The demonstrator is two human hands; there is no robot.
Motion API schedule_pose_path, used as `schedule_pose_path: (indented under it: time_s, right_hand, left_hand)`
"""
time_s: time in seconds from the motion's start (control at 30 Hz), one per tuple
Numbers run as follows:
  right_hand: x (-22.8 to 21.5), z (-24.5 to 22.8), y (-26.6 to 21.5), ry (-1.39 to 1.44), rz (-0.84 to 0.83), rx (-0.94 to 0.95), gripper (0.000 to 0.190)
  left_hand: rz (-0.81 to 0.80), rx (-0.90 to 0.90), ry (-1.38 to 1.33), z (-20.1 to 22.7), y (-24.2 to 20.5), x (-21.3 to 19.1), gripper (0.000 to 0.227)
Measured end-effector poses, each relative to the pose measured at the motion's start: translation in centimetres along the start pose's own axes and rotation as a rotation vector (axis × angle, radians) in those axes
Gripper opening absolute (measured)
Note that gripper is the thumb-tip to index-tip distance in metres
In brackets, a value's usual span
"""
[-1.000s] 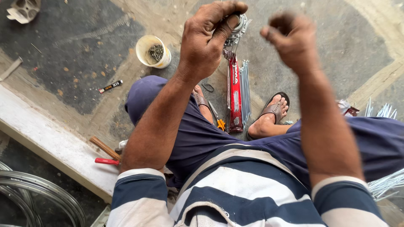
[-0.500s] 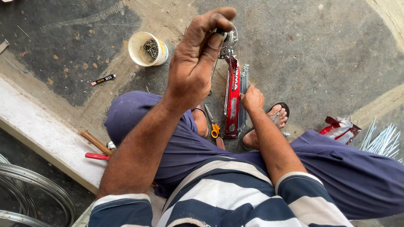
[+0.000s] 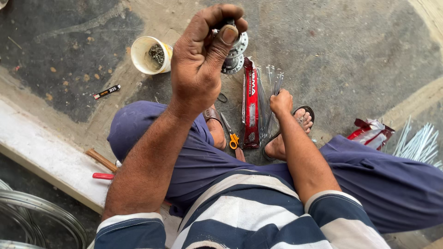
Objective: The person inserts metal spokes into a bicycle wheel hub, arranging them in a radial pattern. The person repeatedly picks up spokes, inserts them into the hub, and adjusts their positions while sitting on the floor.
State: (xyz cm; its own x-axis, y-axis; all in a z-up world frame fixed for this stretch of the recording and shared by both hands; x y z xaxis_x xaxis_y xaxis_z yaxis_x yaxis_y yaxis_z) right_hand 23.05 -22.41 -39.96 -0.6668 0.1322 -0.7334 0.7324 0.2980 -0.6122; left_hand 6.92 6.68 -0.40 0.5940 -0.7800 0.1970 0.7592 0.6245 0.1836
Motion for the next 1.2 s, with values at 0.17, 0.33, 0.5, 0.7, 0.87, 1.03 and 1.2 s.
schedule_pose_path:
  time_s: [0.17, 0.33, 0.5, 0.7, 0.87, 1.03, 1.2]
  right_hand:
    - [-1.9, 1.3, -0.5, 0.196, 0.067, 0.041, 0.021]
    - [-4.4, 0.8, -1.1, 0.133, 0.055, 0.074, 0.020]
    - [-11.3, -4.6, -2.3, 0.249, 0.197, -0.225, 0.017]
    - [-17.2, -6.6, -3.4, 0.490, 0.275, -0.324, 0.011]
    - [-13.0, -3.5, -1.6, 0.597, 0.289, -0.398, 0.006]
    - [-10.3, -0.9, 0.0, 0.592, 0.242, -0.273, 0.009]
    - [-13.1, -2.1, 0.6, 0.925, 0.154, -0.343, 0.008]
  left_hand:
    - [-0.008, 0.047, -0.025, 0.2, 0.1, 0.0, 0.022]
    - [0.014, 0.066, -0.012, 0.0, 0.0, -0.3, 0.020]
    - [0.017, 0.070, -0.005, -0.2, 0.1, -0.2, 0.020]
    - [-0.001, 0.098, -0.028, -0.1, 0.2, 0.0, 0.024]
    - [0.019, 0.084, 0.012, -0.5, 0.3, -0.3, 0.025]
    - [0.023, 0.092, 0.020, -0.7, 0.4, -0.3, 0.026]
    - [0.038, 0.073, 0.005, -0.9, 0.8, -0.3, 0.028]
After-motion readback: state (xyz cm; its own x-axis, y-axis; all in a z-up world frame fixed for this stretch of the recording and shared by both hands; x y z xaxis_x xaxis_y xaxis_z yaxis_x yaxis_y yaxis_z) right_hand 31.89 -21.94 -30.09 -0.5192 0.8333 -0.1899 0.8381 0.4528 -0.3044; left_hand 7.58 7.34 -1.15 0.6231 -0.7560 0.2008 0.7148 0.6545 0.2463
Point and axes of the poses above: each hand's wrist, its own y-axis towards the middle knuckle, its own x-axis out of the palm, z = x × y, the point moved 9 cm from there along y, towards the middle knuckle, and after that the axes turned 5 degrees about -z, right-handed, at the moved point
